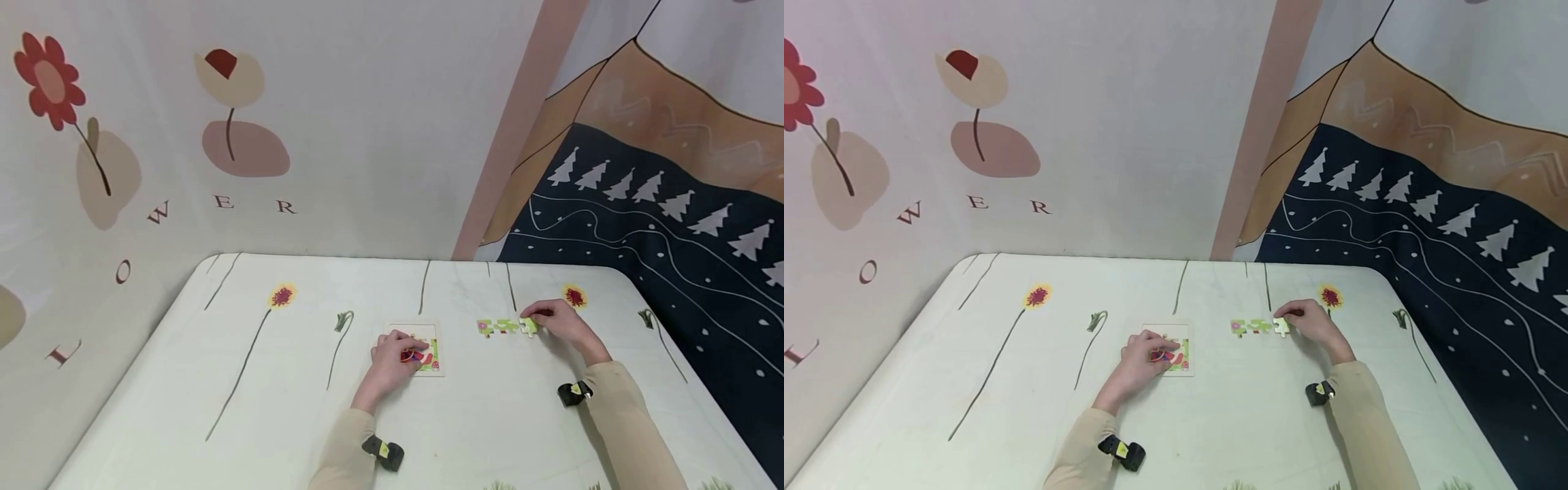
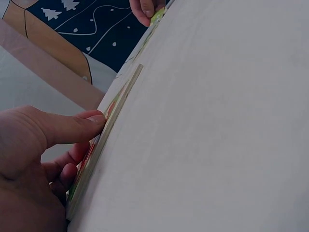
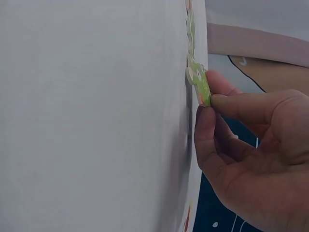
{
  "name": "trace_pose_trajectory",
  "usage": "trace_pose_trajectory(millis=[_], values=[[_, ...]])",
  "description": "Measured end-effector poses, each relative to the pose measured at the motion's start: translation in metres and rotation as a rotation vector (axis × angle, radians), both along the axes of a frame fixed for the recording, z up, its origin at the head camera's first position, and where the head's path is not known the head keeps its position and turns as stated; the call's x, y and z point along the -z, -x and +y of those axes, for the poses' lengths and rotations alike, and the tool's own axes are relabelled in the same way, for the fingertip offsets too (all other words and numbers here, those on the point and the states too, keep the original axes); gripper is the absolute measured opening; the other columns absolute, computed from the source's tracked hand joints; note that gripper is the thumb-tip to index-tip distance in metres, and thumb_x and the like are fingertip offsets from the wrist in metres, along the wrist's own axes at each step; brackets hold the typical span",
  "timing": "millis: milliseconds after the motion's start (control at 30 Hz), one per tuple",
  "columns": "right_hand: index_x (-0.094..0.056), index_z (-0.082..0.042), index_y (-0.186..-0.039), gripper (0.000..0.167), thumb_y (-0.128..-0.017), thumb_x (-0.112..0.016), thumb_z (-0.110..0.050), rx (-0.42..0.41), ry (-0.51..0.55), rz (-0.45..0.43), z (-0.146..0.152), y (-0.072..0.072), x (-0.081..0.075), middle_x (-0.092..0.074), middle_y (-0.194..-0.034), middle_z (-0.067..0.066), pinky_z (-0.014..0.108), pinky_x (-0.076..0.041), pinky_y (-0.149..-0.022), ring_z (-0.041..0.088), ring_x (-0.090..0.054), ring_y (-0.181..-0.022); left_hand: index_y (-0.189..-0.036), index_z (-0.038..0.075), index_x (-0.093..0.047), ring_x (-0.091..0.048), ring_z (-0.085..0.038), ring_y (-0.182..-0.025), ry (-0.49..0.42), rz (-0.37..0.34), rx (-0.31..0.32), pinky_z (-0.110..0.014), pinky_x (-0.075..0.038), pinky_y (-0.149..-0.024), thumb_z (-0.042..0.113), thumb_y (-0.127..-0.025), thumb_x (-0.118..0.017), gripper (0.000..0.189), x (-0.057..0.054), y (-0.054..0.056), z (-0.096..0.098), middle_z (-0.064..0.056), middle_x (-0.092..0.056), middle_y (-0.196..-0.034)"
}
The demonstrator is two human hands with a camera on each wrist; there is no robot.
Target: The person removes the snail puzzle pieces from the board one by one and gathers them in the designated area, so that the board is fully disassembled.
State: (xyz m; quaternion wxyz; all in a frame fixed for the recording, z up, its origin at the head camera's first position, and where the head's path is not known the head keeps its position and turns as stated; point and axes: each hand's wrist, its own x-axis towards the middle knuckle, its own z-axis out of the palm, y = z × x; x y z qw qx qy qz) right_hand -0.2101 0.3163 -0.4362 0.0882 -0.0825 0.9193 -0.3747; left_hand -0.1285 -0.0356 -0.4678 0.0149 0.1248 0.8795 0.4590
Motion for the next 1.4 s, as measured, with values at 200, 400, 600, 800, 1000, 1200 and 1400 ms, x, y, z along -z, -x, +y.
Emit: trace_pose_trajectory(millis=[200, 400, 600, 800, 1000, 1200, 1400], values=[[-0.069, 0.004, -0.105, 0.02, -0.094, -0.053, 0.003, -0.016, -0.003, -0.022, -0.002, -0.002, -0.002, -0.063, -0.11, 0.021, 0.036, -0.041, -0.074, 0.028, -0.051, -0.092, -0.106, 0.009, -0.073, -0.041, -0.028, -0.103, 0.02, -0.006, 0.03, -0.048, -0.029, -0.085, 0.004, -0.08, -0.075, 0.026, -0.001, -0.002, -0.004, -0.005, -0.053, -0.106], [-0.068, 0.005, -0.106, 0.019, -0.094, -0.054, 0.002, -0.008, -0.011, -0.002, -0.002, -0.003, -0.003, -0.062, -0.111, 0.022, 0.038, -0.042, -0.078, 0.029, -0.052, -0.094, -0.106, 0.008, -0.073, -0.046, -0.029, -0.103, 0.028, 0.008, 0.075, -0.046, -0.038, -0.087, 0.001, -0.082, -0.072, 0.025, -0.005, -0.002, -0.013, -0.007, -0.055, -0.108], [-0.069, 0.004, -0.106, 0.019, -0.094, -0.054, 0.0, -0.005, -0.019, 0.05, -0.005, -0.006, -0.004, -0.064, -0.109, 0.019, 0.037, -0.043, -0.077, 0.028, -0.054, -0.093, -0.106, 0.007, -0.072, -0.052, -0.029, -0.101, 0.017, 0.045, 0.092, -0.046, -0.041, -0.09, -0.002, -0.082, -0.07, 0.026, -0.007, -0.002, -0.02, -0.009, -0.059, -0.106], [-0.07, 0.001, -0.106, 0.018, -0.095, -0.055, -0.001, -0.023, -0.008, 0.074, -0.014, -0.01, -0.006, -0.064, -0.11, 0.017, 0.038, -0.044, -0.078, 0.029, -0.056, -0.096, -0.106, 0.005, -0.072, -0.053, -0.03, -0.101, 0.033, 0.045, 0.081, -0.048, -0.041, -0.09, 0.0, -0.082, -0.071, 0.024, -0.009, -0.005, -0.022, -0.009, -0.06, -0.106], [-0.07, 0.001, -0.104, 0.016, -0.094, -0.057, -0.001, -0.065, 0.017, 0.083, -0.028, -0.014, -0.009, -0.066, -0.107, 0.016, 0.039, -0.045, -0.078, 0.029, -0.058, -0.095, -0.105, 0.005, -0.072, -0.053, -0.028, -0.099, 0.049, 0.033, 0.062, -0.047, -0.042, -0.089, -0.001, -0.082, -0.071, 0.024, -0.008, -0.006, -0.023, -0.008, -0.059, -0.104], [-0.07, 0.001, -0.104, 0.017, -0.094, -0.057, -0.001, -0.103, 0.073, 0.059, -0.044, -0.018, -0.008, -0.066, -0.104, 0.012, 0.038, -0.046, -0.077, 0.025, -0.058, -0.091, -0.105, 0.007, -0.073, -0.049, -0.029, -0.102, 0.039, 0.012, 0.056, -0.047, -0.04, -0.088, -0.001, -0.081, -0.072, 0.025, -0.007, -0.006, -0.019, -0.008, -0.058, -0.106], [-0.07, 0.002, -0.105, 0.016, -0.094, -0.059, -0.003, -0.179, 0.171, 0.059, -0.061, -0.026, -0.009, -0.067, -0.106, 0.014, 0.034, -0.046, -0.078, 0.027, -0.06, -0.094, -0.103, 0.01, -0.074, -0.043, -0.03, -0.105, 0.061, 0.006, 0.081, -0.048, -0.034, -0.087, -0.001, -0.08, -0.072, 0.026, -0.004, -0.004, -0.017, -0.007, -0.055, -0.111]])
